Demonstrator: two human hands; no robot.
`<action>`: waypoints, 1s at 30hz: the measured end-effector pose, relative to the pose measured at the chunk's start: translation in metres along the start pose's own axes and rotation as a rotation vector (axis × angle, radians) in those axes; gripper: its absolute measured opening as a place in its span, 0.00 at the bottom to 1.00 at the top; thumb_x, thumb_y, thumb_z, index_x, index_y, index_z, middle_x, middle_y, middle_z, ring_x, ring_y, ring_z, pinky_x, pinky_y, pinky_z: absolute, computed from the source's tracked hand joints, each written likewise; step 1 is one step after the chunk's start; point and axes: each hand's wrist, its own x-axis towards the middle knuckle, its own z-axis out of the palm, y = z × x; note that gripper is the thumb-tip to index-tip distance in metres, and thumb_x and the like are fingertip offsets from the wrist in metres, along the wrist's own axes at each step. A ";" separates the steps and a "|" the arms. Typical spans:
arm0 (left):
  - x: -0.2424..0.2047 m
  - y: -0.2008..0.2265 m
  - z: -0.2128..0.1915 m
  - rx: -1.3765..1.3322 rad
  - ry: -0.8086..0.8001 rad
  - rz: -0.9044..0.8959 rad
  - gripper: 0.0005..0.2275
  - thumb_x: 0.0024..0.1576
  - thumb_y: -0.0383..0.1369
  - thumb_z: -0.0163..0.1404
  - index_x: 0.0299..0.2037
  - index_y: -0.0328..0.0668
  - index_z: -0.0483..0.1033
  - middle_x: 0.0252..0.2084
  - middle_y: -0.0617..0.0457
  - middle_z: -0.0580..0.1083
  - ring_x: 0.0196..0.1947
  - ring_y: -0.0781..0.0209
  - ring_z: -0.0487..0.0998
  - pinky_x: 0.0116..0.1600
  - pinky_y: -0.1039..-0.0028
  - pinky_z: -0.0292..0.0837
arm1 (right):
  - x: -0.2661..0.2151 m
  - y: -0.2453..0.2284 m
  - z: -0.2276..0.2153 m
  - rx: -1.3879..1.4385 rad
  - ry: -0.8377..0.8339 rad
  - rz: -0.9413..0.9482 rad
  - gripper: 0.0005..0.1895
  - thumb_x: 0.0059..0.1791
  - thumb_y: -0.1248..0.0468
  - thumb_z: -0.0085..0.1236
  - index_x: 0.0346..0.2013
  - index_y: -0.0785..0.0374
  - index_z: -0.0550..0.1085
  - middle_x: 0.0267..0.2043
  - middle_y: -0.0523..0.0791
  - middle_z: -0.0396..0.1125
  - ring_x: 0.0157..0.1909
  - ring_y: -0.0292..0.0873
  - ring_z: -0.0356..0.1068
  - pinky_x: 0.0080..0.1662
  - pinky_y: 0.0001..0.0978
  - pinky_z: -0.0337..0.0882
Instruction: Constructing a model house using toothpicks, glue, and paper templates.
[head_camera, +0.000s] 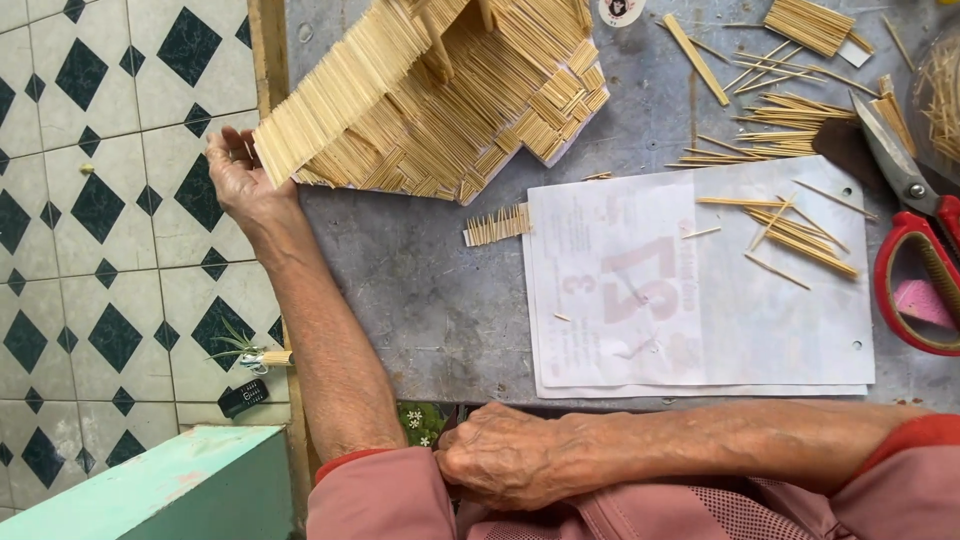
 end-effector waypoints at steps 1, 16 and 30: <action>0.007 -0.002 -0.003 -0.030 -0.011 -0.037 0.04 0.43 0.25 0.50 0.25 0.31 0.69 0.25 0.49 0.67 0.24 0.58 0.67 0.31 0.68 0.68 | -0.009 -0.005 -0.014 0.005 0.004 0.023 0.09 0.41 0.66 0.35 0.19 0.67 0.61 0.22 0.50 0.60 0.22 0.53 0.60 0.25 0.42 0.58; 0.009 -0.009 -0.007 0.023 0.006 0.036 0.05 0.39 0.19 0.51 0.24 0.32 0.70 0.25 0.47 0.70 0.27 0.55 0.70 0.32 0.68 0.73 | -0.078 0.013 -0.055 -0.370 0.678 0.645 0.04 0.42 0.60 0.49 0.26 0.56 0.67 0.25 0.40 0.62 0.20 0.38 0.64 0.23 0.26 0.66; -0.039 0.000 0.015 0.097 0.043 0.033 0.03 0.42 0.20 0.49 0.19 0.31 0.68 0.23 0.44 0.67 0.25 0.55 0.69 0.30 0.67 0.72 | -0.119 0.025 -0.082 -0.548 0.949 0.640 0.06 0.41 0.65 0.50 0.26 0.60 0.62 0.23 0.40 0.56 0.13 0.33 0.52 0.13 0.22 0.58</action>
